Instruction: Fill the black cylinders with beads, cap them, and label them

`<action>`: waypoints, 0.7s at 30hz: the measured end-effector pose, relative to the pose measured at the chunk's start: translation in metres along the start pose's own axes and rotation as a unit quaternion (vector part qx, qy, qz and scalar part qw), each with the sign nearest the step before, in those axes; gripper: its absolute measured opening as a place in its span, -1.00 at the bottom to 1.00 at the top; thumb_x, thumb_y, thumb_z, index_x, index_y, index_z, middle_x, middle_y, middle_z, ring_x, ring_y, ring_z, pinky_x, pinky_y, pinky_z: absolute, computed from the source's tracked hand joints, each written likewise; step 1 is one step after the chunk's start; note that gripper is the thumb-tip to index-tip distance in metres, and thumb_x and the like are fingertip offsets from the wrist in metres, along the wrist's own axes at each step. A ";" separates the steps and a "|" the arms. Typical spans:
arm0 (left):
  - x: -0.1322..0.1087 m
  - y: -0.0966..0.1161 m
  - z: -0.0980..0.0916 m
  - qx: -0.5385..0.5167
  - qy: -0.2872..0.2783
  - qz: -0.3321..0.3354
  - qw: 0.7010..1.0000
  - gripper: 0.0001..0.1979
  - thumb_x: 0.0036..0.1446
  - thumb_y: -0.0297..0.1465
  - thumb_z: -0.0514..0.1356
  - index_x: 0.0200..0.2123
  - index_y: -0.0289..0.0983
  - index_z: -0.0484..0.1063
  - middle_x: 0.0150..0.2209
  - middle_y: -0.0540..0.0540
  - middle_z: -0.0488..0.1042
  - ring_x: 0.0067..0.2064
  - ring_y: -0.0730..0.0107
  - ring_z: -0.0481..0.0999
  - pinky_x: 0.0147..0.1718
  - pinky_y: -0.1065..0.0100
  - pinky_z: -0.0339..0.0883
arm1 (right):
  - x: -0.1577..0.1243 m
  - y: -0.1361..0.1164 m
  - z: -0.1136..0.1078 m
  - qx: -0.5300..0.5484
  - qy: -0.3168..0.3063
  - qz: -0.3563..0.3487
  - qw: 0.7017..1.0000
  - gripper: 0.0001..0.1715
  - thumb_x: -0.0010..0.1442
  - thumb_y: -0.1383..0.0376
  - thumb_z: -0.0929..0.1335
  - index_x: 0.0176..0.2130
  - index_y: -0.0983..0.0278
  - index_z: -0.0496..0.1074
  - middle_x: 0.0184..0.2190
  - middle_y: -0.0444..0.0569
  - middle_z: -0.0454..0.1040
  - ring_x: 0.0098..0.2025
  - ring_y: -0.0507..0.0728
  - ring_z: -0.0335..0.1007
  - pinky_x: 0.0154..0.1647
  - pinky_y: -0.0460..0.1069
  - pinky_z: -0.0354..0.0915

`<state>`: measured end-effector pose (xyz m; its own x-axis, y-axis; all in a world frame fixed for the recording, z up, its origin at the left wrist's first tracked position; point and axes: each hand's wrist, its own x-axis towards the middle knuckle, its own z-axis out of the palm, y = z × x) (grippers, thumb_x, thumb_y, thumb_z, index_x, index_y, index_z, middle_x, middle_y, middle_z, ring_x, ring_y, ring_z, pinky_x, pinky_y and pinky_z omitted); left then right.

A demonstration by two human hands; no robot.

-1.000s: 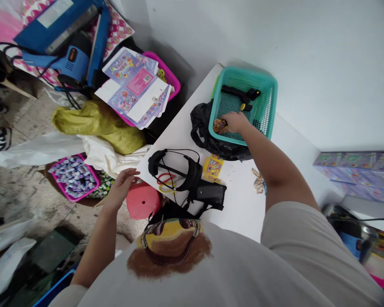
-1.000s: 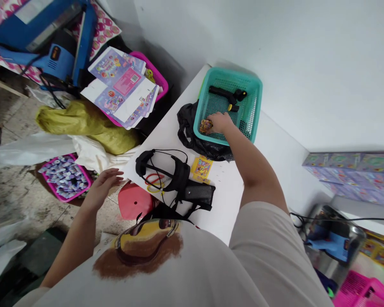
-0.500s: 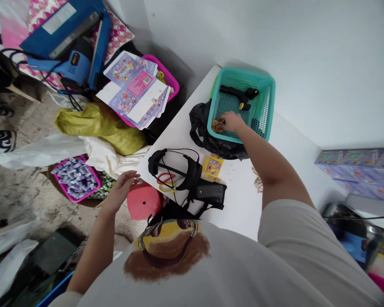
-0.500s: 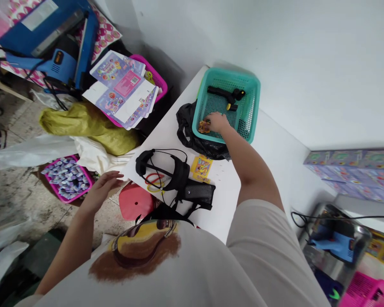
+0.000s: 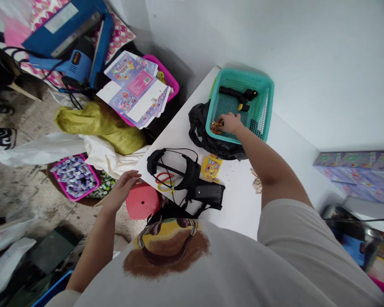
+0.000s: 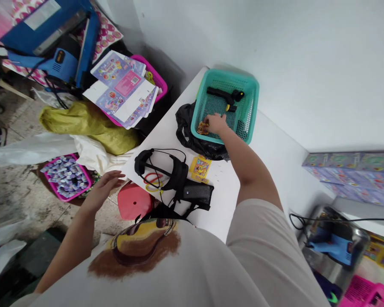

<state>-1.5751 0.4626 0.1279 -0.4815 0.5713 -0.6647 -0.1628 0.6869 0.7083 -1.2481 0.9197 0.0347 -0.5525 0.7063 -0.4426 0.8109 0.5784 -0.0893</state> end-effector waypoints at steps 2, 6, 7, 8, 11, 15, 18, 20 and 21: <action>0.001 0.001 0.001 0.002 -0.005 0.001 1.000 -0.34 -0.09 0.09 0.48 -0.02 -0.19 0.51 0.01 -0.20 0.69 0.00 0.10 0.70 0.24 -0.09 0.55 | -0.002 -0.001 0.000 0.005 0.001 0.001 1.000 -0.45 0.33 0.08 0.39 0.22 0.17 0.59 0.16 0.22 0.64 0.31 0.55 0.28 0.28 0.49 0.13; 0.003 0.001 0.003 0.006 -0.008 0.001 1.000 -0.33 -0.08 0.11 0.48 -0.02 -0.19 0.52 0.02 -0.20 0.69 -0.01 0.12 0.71 0.25 -0.09 0.55 | -0.003 -0.003 0.002 0.010 -0.002 0.002 1.000 -0.37 0.34 0.10 0.38 0.33 0.15 0.51 0.18 0.22 0.64 0.33 0.58 0.26 0.27 0.49 0.13; 0.004 0.001 0.003 0.007 -0.009 0.002 1.000 -0.32 -0.08 0.12 0.48 -0.02 -0.19 0.52 0.03 -0.20 0.69 -0.02 0.11 0.71 0.25 -0.10 0.55 | -0.003 -0.003 0.002 0.008 -0.005 0.004 1.000 -0.36 0.33 0.11 0.38 0.34 0.16 0.51 0.18 0.23 0.63 0.34 0.59 0.25 0.27 0.50 0.13; 0.004 0.001 0.004 0.008 -0.009 0.002 1.000 -0.32 -0.08 0.12 0.48 -0.02 -0.18 0.52 0.03 -0.20 0.69 -0.01 0.11 0.71 0.26 -0.11 0.54 | -0.002 -0.003 0.002 0.006 -0.008 0.005 1.000 -0.35 0.32 0.12 0.38 0.34 0.17 0.52 0.19 0.25 0.63 0.35 0.61 0.24 0.27 0.51 0.12; 0.002 0.003 0.004 0.011 -0.011 0.002 1.000 -0.31 -0.08 0.13 0.49 -0.01 -0.18 0.53 0.02 -0.20 0.70 0.00 0.09 0.71 0.25 -0.13 0.55 | 0.001 -0.003 0.000 -0.001 -0.011 0.010 1.000 -0.26 0.30 0.09 0.39 0.39 0.20 0.48 0.26 0.30 0.58 0.37 0.66 0.21 0.27 0.55 0.11; 0.000 0.005 0.002 0.015 -0.011 0.003 1.000 -0.30 -0.08 0.14 0.48 -0.01 -0.19 0.54 0.03 -0.21 0.70 -0.01 0.10 0.70 0.26 -0.12 0.53 | 0.003 -0.004 -0.004 -0.006 -0.017 0.011 1.000 -0.28 0.31 0.00 0.40 0.34 0.20 0.55 0.29 0.33 0.54 0.38 0.69 0.19 0.27 0.57 0.11; -0.001 0.005 0.000 0.019 -0.007 0.005 1.000 -0.28 -0.10 0.15 0.48 0.00 -0.20 0.54 0.03 -0.21 0.69 -0.01 0.12 0.69 0.26 -0.10 0.53 | 0.002 -0.005 -0.005 -0.005 -0.020 0.006 1.000 -0.39 0.35 0.00 0.37 0.26 0.14 0.62 0.25 0.27 0.58 0.37 0.66 0.19 0.27 0.56 0.10; -0.001 0.005 -0.001 0.020 -0.004 0.005 1.000 -0.27 -0.10 0.16 0.48 -0.01 -0.21 0.53 0.01 -0.22 0.69 -0.02 0.11 0.69 0.25 -0.11 0.53 | 0.000 -0.006 -0.004 -0.002 -0.017 0.006 1.000 -0.40 0.37 0.00 0.36 0.26 0.14 0.63 0.25 0.27 0.58 0.37 0.66 0.18 0.27 0.56 0.09; -0.001 0.005 -0.001 0.019 -0.003 0.004 1.000 -0.26 -0.10 0.17 0.48 -0.01 -0.21 0.53 0.01 -0.22 0.69 -0.01 0.11 0.69 0.26 -0.12 0.52 | -0.001 -0.007 -0.004 0.000 -0.016 0.007 1.000 -0.41 0.38 0.00 0.36 0.25 0.14 0.63 0.24 0.28 0.58 0.37 0.66 0.18 0.27 0.56 0.09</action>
<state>-1.5764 0.4647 0.1326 -0.4774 0.5801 -0.6599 -0.1251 0.6985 0.7046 -1.2541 0.9171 0.0395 -0.5343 0.7014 -0.4717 0.8189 0.5679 -0.0829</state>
